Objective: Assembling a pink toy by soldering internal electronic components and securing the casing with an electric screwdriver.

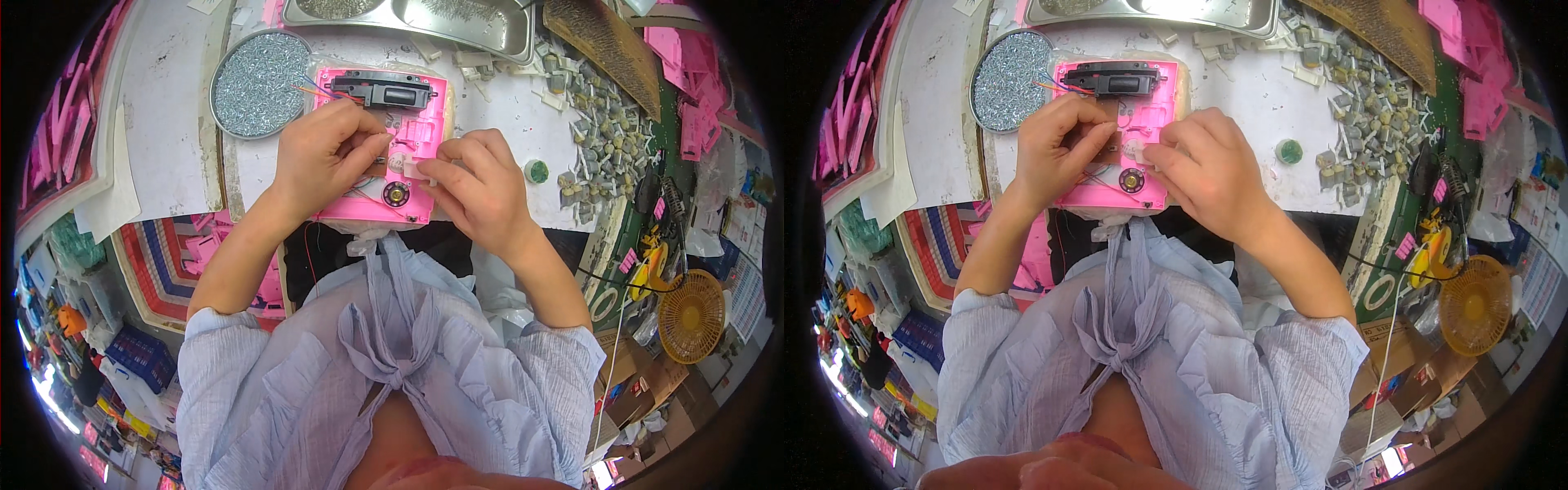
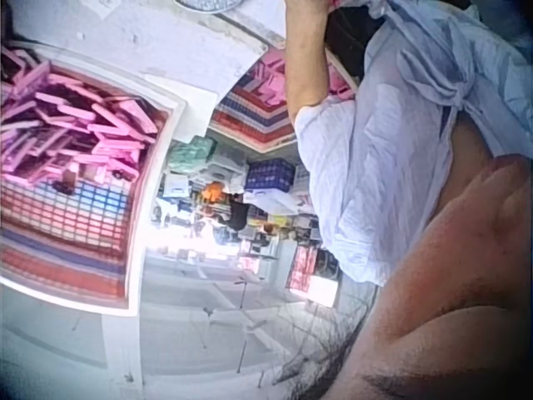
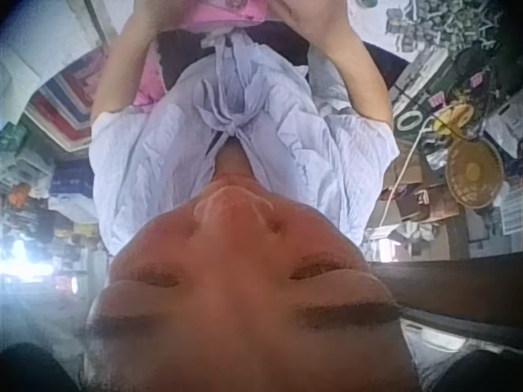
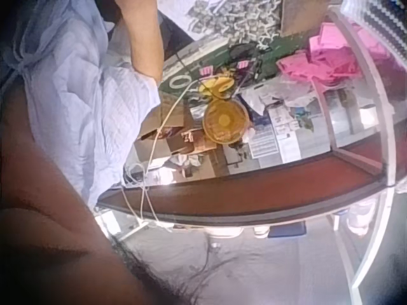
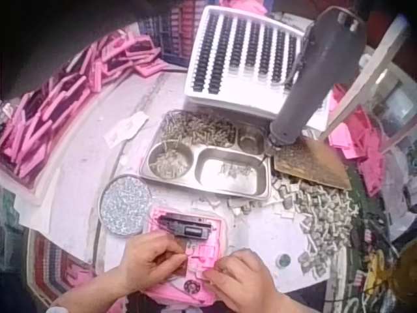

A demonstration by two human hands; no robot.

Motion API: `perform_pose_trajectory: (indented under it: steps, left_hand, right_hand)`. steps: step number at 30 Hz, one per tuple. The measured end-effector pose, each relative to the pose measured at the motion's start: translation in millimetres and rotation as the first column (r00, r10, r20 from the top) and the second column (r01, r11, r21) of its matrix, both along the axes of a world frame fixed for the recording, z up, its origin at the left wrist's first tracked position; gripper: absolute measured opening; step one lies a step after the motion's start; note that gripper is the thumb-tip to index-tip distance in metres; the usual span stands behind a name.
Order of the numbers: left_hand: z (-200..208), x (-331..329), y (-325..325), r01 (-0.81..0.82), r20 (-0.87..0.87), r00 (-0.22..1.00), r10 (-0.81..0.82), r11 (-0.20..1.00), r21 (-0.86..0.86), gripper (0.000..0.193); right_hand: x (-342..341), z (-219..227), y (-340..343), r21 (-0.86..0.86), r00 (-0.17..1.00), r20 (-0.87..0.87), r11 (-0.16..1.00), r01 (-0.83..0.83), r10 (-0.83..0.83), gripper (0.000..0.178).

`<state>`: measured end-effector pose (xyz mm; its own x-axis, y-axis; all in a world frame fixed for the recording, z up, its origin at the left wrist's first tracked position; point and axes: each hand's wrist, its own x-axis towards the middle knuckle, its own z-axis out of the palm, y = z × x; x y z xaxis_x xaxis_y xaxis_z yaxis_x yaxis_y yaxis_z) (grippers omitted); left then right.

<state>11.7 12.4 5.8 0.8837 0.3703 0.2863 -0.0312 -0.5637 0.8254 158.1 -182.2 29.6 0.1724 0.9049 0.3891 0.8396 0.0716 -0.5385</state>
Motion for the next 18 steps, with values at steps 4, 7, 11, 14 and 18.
perform_pose_trajectory:
  steps: [4, 7, 11, 14, 18]
  left_hand:
    - [0, -1, -1, -0.015, 0.01, 1.0, 0.016, 1.0, -0.022, 0.011]
    - [0, 0, -3, -0.031, 0.018, 0.999, 0.032, 0.999, -0.037, 0.012]
    - [2, -2, -3, -0.021, -0.051, 0.999, 0.019, 0.999, -0.043, 0.007]
    - [1, -2, -2, -0.014, -0.056, 0.998, 0.013, 1.0, -0.027, 0.007]
    - [-1, -2, -2, -0.009, -0.062, 0.998, 0.008, 1.0, -0.019, 0.007]
  right_hand:
    - [8, -13, 1, 0.062, 0.996, -0.065, 0.997, -0.053, 0.057, 0.029]
    - [15, -6, 1, 0.012, 0.989, -0.07, 0.991, -0.131, 0.131, 0.029]
    - [18, -3, 8, 0.03, 0.989, 0.002, 0.988, -0.15, 0.15, 0.029]
    - [16, -8, 10, 0.068, 0.992, -0.004, 0.99, -0.124, 0.124, 0.03]
    - [8, -18, 6, 0.113, 0.993, -0.08, 0.991, -0.073, 0.082, 0.031]
